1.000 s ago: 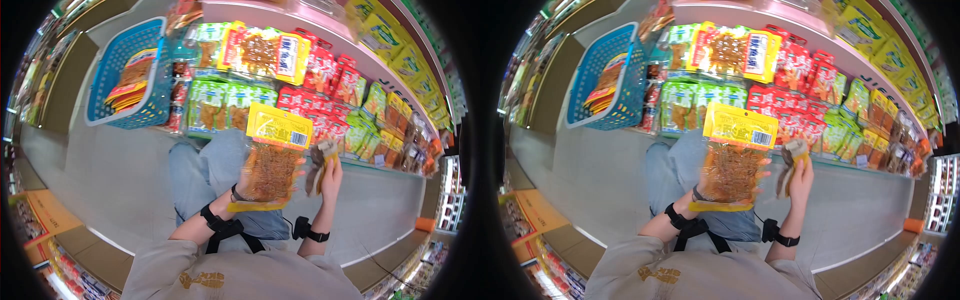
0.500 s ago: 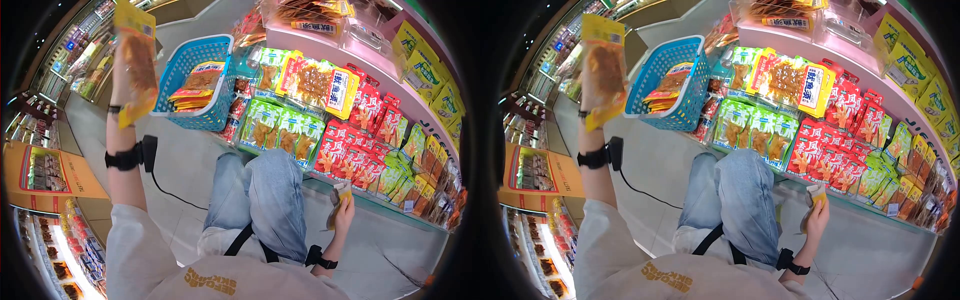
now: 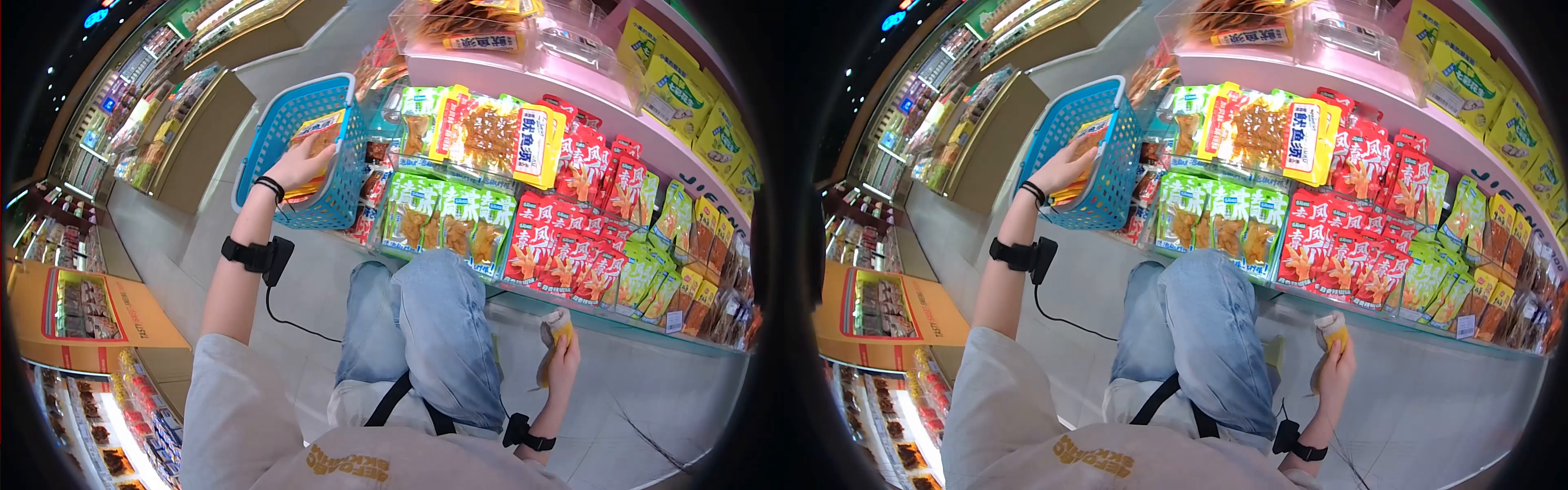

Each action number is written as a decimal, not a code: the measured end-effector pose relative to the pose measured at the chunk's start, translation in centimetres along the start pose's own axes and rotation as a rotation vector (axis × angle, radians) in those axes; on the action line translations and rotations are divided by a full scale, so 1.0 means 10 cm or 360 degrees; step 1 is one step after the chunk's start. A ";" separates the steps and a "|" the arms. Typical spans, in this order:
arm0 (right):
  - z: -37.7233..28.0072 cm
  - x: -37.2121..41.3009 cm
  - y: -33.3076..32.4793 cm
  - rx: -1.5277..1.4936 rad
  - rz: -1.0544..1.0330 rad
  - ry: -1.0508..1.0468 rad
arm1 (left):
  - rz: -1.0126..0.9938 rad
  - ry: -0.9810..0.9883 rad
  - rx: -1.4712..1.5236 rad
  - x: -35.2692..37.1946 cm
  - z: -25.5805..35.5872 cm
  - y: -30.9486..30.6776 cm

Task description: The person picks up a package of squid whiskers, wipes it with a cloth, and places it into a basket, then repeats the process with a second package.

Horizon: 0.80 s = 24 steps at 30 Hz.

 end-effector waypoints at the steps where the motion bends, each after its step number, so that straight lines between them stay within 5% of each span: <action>1: 0.00 -0.02 -0.02 -0.0004 0.0030 0.0027 | 0.0125 0.0094 -0.0129 -0.03 0.14 -0.06; 3: -0.06 -0.04 -0.02 0.0024 0.0050 -0.0105 | 0.0301 0.0242 -0.0135 -0.08 0.58 -0.01; 5: -0.12 -0.06 -0.02 0.0013 0.0090 -0.0137 | 0.0469 0.0894 0.0044 -0.08 1.44 0.04; 8: -0.22 -0.06 0.03 -0.0059 0.0058 -0.0231 | 0.0364 0.1170 -0.0134 -0.28 2.10 0.44; 21: 0.26 0.01 -0.10 0.0084 -0.0009 -0.0008 | 0.0046 0.0921 -0.0747 -1.87 2.28 1.19; 24: 0.29 -0.05 -0.10 0.0080 -0.0010 0.0037 | -0.0372 0.0764 -0.0861 -1.94 2.22 1.27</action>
Point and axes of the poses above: each hand's wrist, its own x-axis away from the middle knuckle, its own y-axis out of the palm, z = x × y, the point moved 9 cm from there along -x, towards the middle knuckle, and after that the axes turned 14 degrees about y, right-handed, at the moved point
